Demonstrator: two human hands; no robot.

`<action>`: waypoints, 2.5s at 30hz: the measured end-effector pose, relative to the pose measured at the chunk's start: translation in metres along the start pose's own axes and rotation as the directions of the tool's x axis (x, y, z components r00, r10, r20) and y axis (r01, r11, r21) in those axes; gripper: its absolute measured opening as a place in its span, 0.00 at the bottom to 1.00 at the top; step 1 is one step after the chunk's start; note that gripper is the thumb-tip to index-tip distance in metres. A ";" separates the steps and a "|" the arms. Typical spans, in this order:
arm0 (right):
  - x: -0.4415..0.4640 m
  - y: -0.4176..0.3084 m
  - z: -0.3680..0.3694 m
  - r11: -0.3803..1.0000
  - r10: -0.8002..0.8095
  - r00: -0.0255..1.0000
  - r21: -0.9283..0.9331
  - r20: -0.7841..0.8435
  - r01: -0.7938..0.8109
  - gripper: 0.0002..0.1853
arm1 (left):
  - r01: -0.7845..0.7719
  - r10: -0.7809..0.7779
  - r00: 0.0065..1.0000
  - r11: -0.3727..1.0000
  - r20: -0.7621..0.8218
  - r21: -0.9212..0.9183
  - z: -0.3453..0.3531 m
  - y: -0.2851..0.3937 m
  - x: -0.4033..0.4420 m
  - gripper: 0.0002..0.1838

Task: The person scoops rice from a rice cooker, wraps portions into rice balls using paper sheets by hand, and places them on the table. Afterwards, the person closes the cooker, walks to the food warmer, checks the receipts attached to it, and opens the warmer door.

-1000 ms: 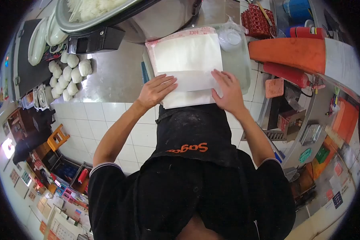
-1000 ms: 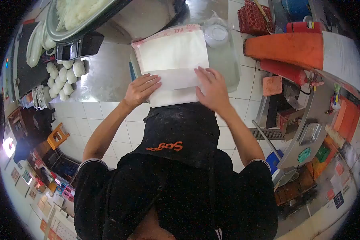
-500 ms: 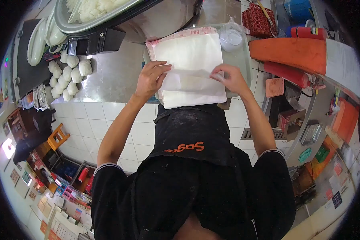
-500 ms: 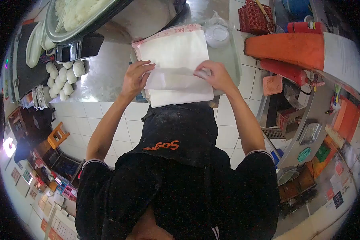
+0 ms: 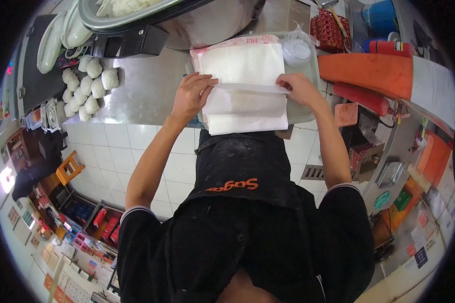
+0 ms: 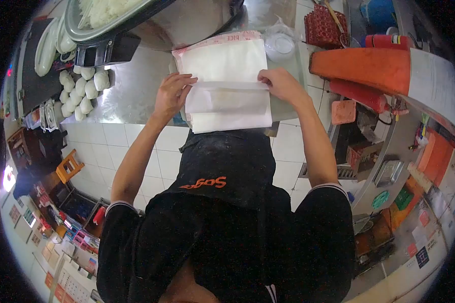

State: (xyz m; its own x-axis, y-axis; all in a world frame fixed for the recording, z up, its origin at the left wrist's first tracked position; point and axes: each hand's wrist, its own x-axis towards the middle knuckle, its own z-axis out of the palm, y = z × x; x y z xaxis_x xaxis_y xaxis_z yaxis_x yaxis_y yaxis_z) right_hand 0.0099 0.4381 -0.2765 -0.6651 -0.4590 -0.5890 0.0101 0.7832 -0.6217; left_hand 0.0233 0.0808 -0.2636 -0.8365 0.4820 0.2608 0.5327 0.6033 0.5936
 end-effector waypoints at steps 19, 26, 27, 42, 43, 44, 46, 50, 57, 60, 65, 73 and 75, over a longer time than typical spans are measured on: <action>-0.021 -0.118 0.073 0.909 -0.341 0.888 -0.350 -0.310 0.227 0.22 | -0.099 0.091 0.983 0.994 0.161 0.046 0.050 0.065 -0.059 0.20; -0.032 -0.102 0.123 0.865 -0.436 0.752 -0.462 -0.494 0.198 0.20 | -0.335 0.339 0.939 0.939 0.056 -0.072 0.011 0.075 -0.044 0.19; -0.035 -0.100 0.123 0.872 -0.446 0.744 -0.429 -0.498 0.236 0.19 | -0.279 0.280 0.959 0.960 0.045 -0.010 0.012 0.073 -0.036 0.19; 0.003 -0.084 0.072 0.925 0.377 0.896 0.051 -0.235 -0.376 0.10 | 0.501 -0.525 0.636 0.838 0.566 0.216 0.007 0.008 0.024 0.09; 0.011 -0.090 0.068 0.928 0.369 0.899 0.046 -0.237 -0.369 0.10 | 0.466 -0.568 0.588 0.820 0.575 0.333 0.009 0.010 0.039 0.10; 0.018 -0.095 0.065 0.940 0.106 0.853 -0.228 -0.511 -0.254 0.09 | 0.470 -0.573 0.590 0.817 0.569 0.334 0.020 0.005 0.046 0.10; 0.030 -0.090 0.062 0.859 -0.272 0.745 -0.502 -0.609 -0.097 0.09 | -0.042 -0.104 0.923 0.930 0.371 0.366 0.035 0.003 0.050 0.14; 0.031 -0.079 0.049 0.969 0.126 0.984 -0.195 -0.125 -0.149 0.09 | 0.189 -0.327 0.731 0.941 0.600 0.282 0.027 -0.002 0.048 0.16; -0.022 -0.079 0.119 0.985 -0.012 0.810 0.132 -0.586 0.110 0.07 | 0.139 -0.133 0.989 0.985 0.065 -0.105 0.034 0.020 -0.039 0.03; -0.020 -0.074 0.115 0.981 -0.053 0.817 0.121 -0.574 0.149 0.08 | 0.210 -0.208 0.978 0.974 0.035 -0.090 0.038 0.042 -0.051 0.03; 0.026 -0.085 0.044 0.961 0.235 0.971 0.144 0.032 -0.237 0.13 | 0.645 -0.534 0.738 0.737 0.412 -0.202 0.026 0.033 -0.028 0.04; 0.049 -0.083 0.061 0.857 -0.427 0.904 -0.315 0.009 0.408 0.20 | 0.269 -0.141 0.835 0.948 0.532 -0.171 0.030 0.003 0.004 0.16; 0.026 -0.090 0.064 0.920 -0.390 0.920 -0.009 0.046 0.391 0.24 | 0.231 -0.052 0.847 0.932 0.529 -0.278 0.027 -0.004 -0.004 0.13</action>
State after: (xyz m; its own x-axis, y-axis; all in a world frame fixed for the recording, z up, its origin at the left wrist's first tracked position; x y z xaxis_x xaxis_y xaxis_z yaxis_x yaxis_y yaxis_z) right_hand 0.0399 0.3290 -0.2692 -0.5813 -0.7470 -0.3226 -0.2574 0.5449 -0.7980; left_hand 0.0279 0.0939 -0.2871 -0.6682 0.7129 -0.2127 0.2677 0.4971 0.8253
